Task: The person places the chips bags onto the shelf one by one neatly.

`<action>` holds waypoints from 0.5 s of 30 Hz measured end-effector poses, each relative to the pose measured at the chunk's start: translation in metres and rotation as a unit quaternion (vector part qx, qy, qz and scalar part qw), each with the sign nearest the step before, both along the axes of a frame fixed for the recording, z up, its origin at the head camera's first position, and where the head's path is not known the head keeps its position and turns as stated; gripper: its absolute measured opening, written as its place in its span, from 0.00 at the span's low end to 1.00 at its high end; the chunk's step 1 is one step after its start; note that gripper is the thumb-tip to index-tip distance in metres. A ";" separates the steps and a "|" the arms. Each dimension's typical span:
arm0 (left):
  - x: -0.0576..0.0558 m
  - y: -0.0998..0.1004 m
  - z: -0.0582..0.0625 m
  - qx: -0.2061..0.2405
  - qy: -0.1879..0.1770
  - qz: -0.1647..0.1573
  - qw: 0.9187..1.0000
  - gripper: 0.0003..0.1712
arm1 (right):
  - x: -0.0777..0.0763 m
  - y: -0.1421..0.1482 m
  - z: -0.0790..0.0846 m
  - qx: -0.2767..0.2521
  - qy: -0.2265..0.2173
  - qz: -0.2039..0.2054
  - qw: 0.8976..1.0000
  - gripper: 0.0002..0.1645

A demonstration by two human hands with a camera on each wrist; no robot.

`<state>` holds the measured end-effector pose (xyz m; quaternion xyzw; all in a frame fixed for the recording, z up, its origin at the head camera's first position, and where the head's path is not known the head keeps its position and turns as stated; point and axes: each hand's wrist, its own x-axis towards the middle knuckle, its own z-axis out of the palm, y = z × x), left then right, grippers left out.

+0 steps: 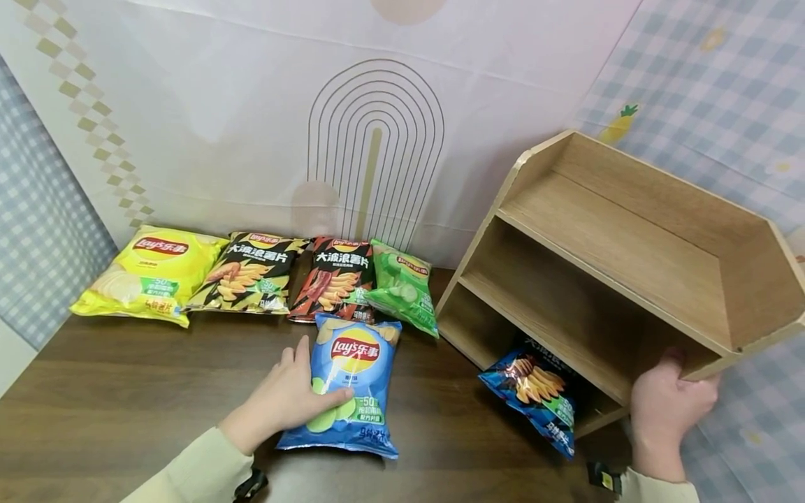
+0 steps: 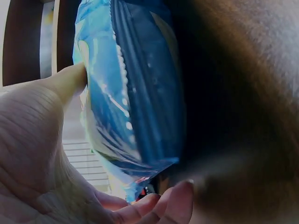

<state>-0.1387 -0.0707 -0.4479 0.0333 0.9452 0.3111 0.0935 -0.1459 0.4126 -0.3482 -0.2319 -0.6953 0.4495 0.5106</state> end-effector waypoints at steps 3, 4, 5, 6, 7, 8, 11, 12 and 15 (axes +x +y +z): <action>-0.001 0.001 -0.003 0.016 -0.013 -0.001 1.000 0.78 | 0.000 -0.001 0.001 -0.003 0.001 -0.002 1.000 0.23; -0.001 0.001 -0.004 0.021 -0.018 0.000 1.000 0.78 | 0.000 -0.001 0.001 -0.004 0.000 -0.005 1.000 0.23; -0.002 0.002 -0.005 0.026 -0.023 0.001 0.999 0.78 | 0.000 -0.001 0.001 -0.004 0.000 -0.007 1.000 0.23; -0.002 0.002 -0.006 0.032 -0.027 0.003 0.999 0.78 | 0.000 -0.001 0.001 -0.003 -0.002 -0.009 1.000 0.23; -0.002 0.002 -0.007 0.036 -0.029 0.004 0.999 0.78 | -0.001 -0.001 0.002 -0.003 -0.002 -0.010 1.000 0.23; -0.003 0.002 -0.007 0.041 -0.031 0.004 0.999 0.78 | -0.001 -0.001 0.002 -0.003 -0.003 -0.012 1.000 0.23; -0.003 0.002 -0.008 0.052 -0.035 0.005 0.998 0.77 | -0.001 0.000 0.001 0.000 -0.005 -0.014 1.000 0.23; -0.003 0.002 -0.008 0.058 -0.035 0.005 0.998 0.77 | -0.001 0.000 0.001 0.002 -0.006 -0.015 1.000 0.23; -0.005 0.002 -0.010 0.086 -0.038 0.001 0.996 0.74 | 0.000 -0.001 0.001 0.003 -0.007 -0.016 1.000 0.22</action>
